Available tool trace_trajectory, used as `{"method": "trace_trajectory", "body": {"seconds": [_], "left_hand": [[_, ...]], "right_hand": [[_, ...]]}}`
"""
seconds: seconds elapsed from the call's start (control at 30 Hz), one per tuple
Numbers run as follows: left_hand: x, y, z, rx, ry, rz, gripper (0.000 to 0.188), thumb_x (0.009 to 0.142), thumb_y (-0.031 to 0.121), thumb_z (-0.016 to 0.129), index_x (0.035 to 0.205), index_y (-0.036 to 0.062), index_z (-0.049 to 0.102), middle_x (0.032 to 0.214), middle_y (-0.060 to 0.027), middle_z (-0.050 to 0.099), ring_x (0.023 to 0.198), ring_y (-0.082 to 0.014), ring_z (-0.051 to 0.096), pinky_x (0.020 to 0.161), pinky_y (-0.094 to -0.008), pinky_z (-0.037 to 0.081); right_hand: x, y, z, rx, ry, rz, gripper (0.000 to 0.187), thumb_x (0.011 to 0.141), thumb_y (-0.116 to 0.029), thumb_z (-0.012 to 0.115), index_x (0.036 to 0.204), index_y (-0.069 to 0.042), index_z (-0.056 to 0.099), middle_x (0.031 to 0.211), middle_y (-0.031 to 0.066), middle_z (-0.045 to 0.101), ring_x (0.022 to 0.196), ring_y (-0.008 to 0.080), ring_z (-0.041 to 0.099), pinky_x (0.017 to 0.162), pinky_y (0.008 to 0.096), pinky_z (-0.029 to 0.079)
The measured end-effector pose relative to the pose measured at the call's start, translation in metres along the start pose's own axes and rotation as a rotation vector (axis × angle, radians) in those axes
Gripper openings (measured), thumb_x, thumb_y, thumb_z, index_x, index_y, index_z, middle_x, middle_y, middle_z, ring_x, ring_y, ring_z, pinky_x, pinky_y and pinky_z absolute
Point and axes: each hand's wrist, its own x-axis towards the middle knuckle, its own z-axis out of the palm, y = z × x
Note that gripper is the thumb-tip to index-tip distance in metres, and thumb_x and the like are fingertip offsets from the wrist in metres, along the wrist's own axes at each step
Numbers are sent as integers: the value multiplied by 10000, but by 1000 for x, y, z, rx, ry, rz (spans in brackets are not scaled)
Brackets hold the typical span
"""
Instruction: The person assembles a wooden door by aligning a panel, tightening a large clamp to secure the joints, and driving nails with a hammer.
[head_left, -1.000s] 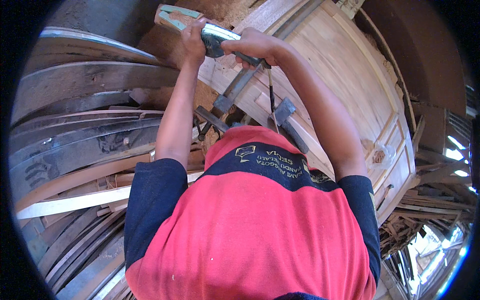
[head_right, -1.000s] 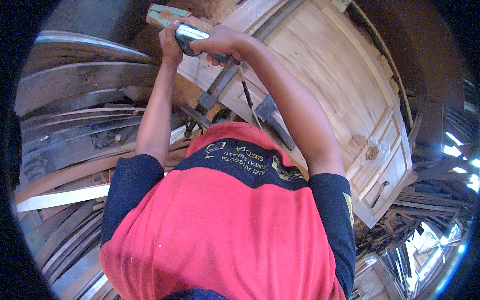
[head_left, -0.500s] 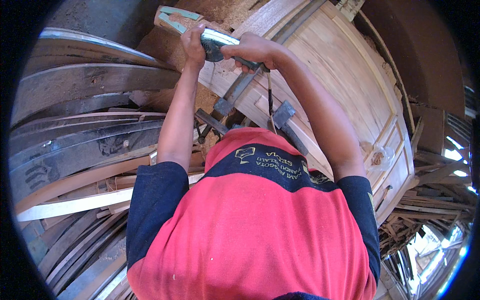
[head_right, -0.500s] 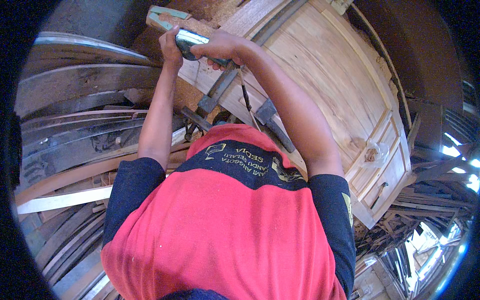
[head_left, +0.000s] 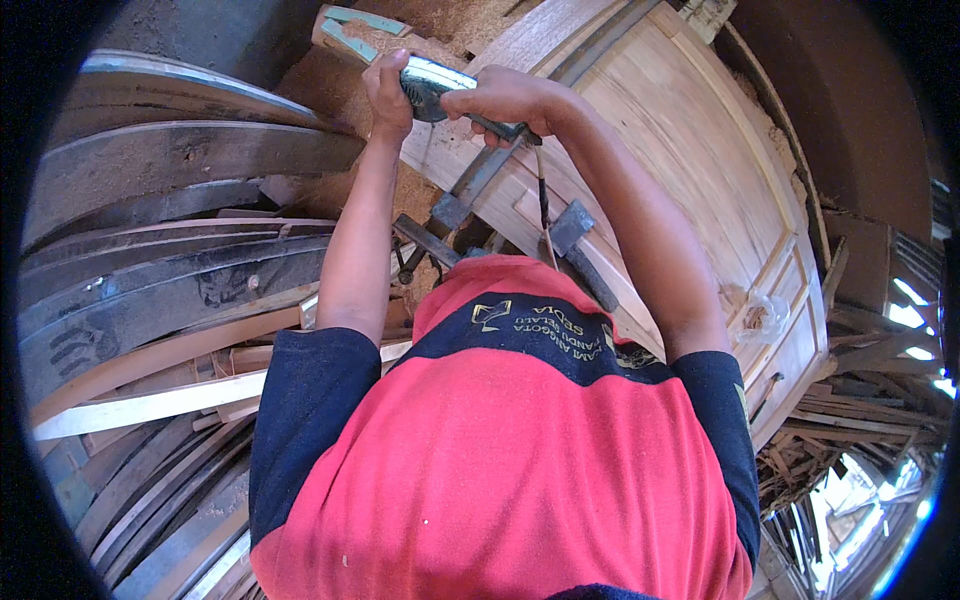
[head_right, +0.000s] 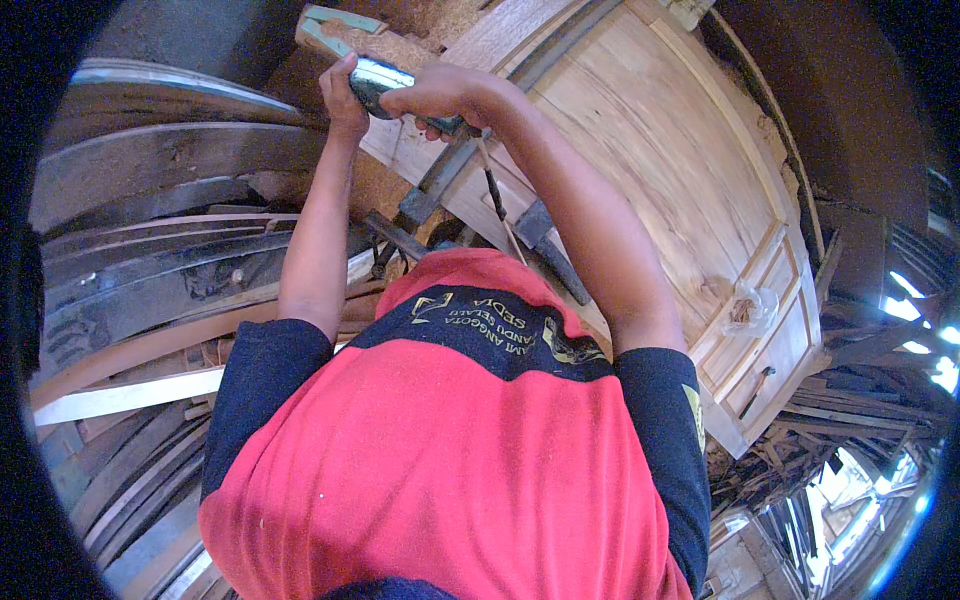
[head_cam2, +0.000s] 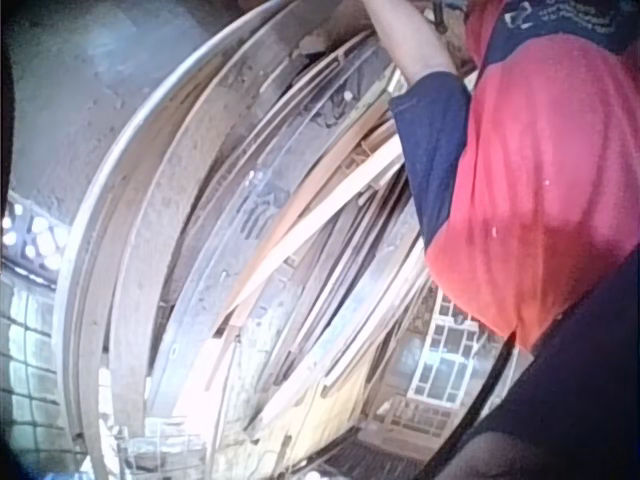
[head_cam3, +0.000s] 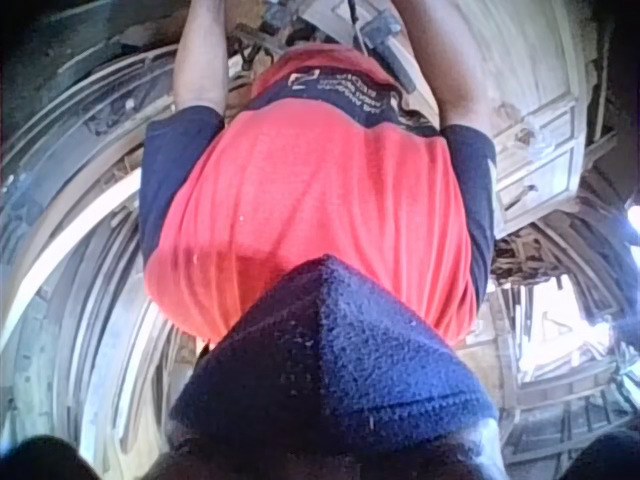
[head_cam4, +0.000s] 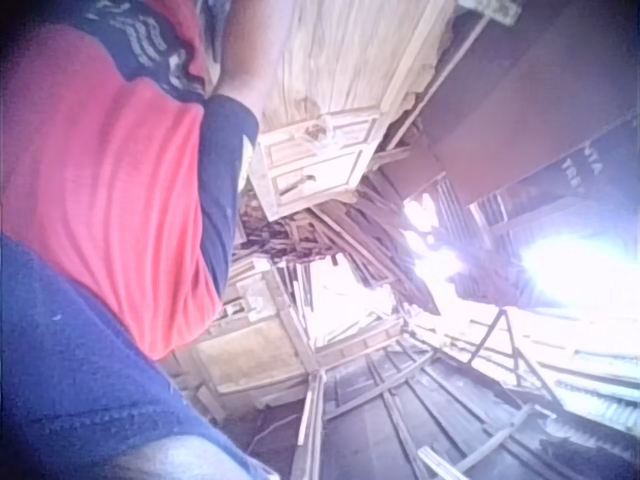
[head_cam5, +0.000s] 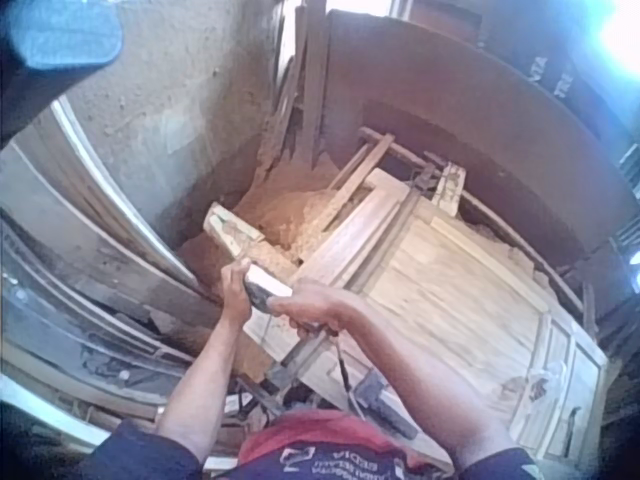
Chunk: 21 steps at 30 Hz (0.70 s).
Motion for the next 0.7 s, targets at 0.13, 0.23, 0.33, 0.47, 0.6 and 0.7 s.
{"method": "trace_trajectory", "body": {"seconds": [0.13,0.23,0.33,0.47,0.6,0.7], "left_hand": [[3,-6,-2,106,45,124,423,886,323,518,811,-60,680,765,-99,655,722,-189,588,700,-323,454],[-2,-1,6,79,90,51,438,891,330,497,804,-60,677,754,-93,653,711,-189,589,693,-324,456],[-1,-8,-4,99,59,11,446,894,333,485,795,-60,672,745,-89,647,704,-183,590,686,-322,459],[-6,-5,-1,19,32,-35,443,890,334,488,801,-60,669,736,-83,638,692,-168,585,674,-310,461],[-2,-16,-8,-41,-23,-66,446,891,343,489,810,-57,667,740,-82,641,689,-162,587,671,-304,462],[-4,-14,-3,-27,9,-63,444,891,345,487,810,-53,668,746,-85,647,692,-165,591,673,-304,462]], "right_hand": [[2,0,0,14,-21,-11,468,791,-442,673,965,-8,668,695,33,589,524,124,581,446,258,451],[7,6,-2,8,-7,6,454,786,-433,681,952,-10,667,697,37,588,526,124,575,444,255,445],[10,6,1,-5,-5,9,433,781,-418,685,929,-11,665,691,34,581,525,126,571,439,257,438],[16,7,2,-4,-1,21,414,771,-396,689,895,-2,661,674,25,571,521,126,569,432,261,429],[12,3,1,32,-33,38,402,762,-376,690,875,9,659,667,23,570,520,124,567,432,267,430],[17,9,0,35,-38,28,400,762,-375,689,874,9,661,668,24,570,522,126,570,435,272,434]]}}
